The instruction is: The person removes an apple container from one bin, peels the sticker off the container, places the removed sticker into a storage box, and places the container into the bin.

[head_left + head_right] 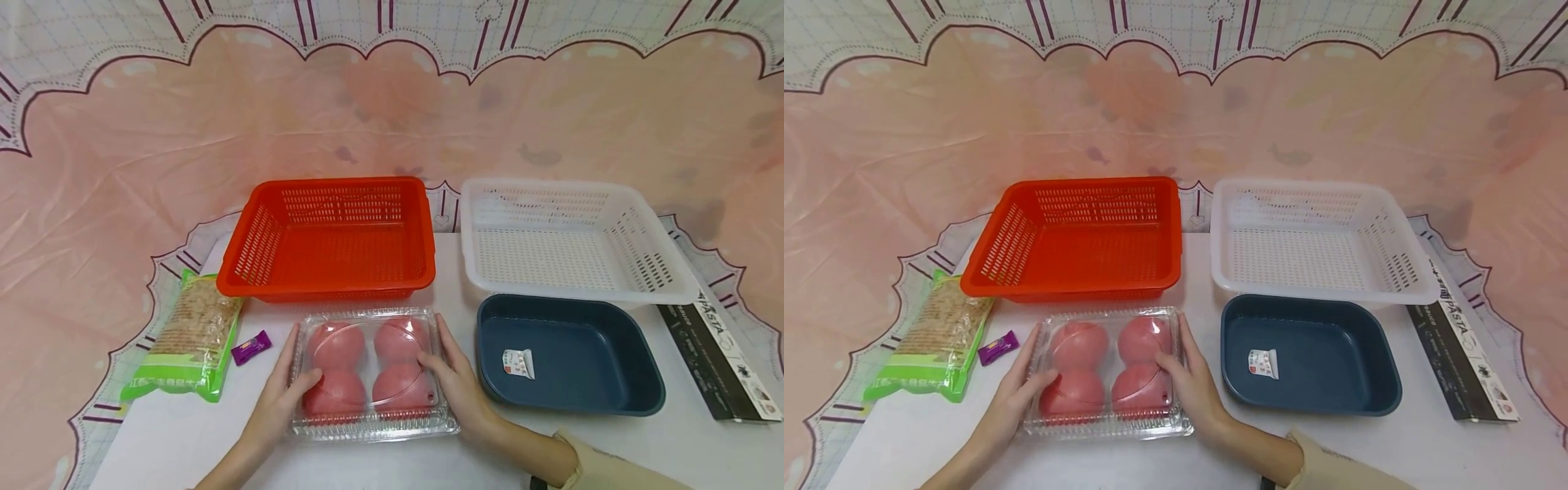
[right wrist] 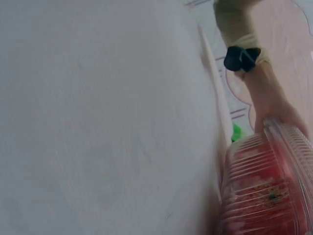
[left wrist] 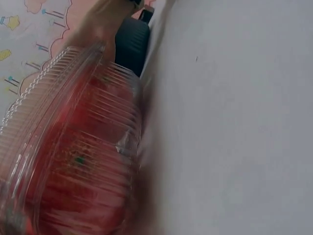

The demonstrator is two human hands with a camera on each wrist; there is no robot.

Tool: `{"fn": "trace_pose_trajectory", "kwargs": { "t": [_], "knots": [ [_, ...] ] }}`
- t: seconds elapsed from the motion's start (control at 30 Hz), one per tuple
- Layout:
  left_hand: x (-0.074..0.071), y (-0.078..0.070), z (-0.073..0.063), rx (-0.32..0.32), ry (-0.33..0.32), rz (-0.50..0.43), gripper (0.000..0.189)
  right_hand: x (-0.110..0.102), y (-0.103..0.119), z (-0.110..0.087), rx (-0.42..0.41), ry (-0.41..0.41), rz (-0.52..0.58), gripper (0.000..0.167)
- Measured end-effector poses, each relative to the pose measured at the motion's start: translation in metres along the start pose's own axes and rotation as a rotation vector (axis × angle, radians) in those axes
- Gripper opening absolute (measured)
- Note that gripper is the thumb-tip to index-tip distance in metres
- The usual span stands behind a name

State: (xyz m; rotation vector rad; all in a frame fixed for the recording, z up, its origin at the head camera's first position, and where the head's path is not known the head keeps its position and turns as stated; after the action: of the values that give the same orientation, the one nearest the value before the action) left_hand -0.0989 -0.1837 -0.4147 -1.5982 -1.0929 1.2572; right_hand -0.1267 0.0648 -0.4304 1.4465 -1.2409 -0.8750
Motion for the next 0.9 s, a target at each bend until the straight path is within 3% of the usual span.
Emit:
{"fn": "trace_pose_trajectory", "kwargs": {
  "t": [0.23, 0.57, 0.73, 0.9],
  "knots": [
    [0.001, -0.014, -0.018, -0.026, -0.005, 0.0, 0.079, 0.002, 0.019, -0.019, -0.04, 0.026, -0.054, 0.074],
    [-0.01, -0.064, -0.028, 0.029, -0.005, -0.026, 0.08, -0.001, 0.069, -0.037, -0.149, 0.039, -0.126, 0.071],
    [-0.024, -0.097, -0.018, 0.143, -0.027, -0.023, 0.075, -0.002, 0.1, -0.021, -0.217, 0.068, -0.192, 0.07],
    [-0.043, -0.123, 0.01, 0.22, -0.051, 0.023, 0.073, 0.0, 0.134, 0.016, -0.217, 0.111, -0.113, 0.067]
  ]
}}
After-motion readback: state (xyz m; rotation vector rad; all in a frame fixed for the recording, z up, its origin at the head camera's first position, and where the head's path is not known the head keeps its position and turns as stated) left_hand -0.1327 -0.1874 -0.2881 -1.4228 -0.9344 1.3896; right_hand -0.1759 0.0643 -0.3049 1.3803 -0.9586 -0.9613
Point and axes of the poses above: each hand's wrist, its own z-axis towards the middle knuckle, its own x-axis out of the palm, y = z × x, the point moved 6 cm from there along z, towards the middle knuckle, and after that the axes turned 2 degrees about y, right-handed, at the moved point
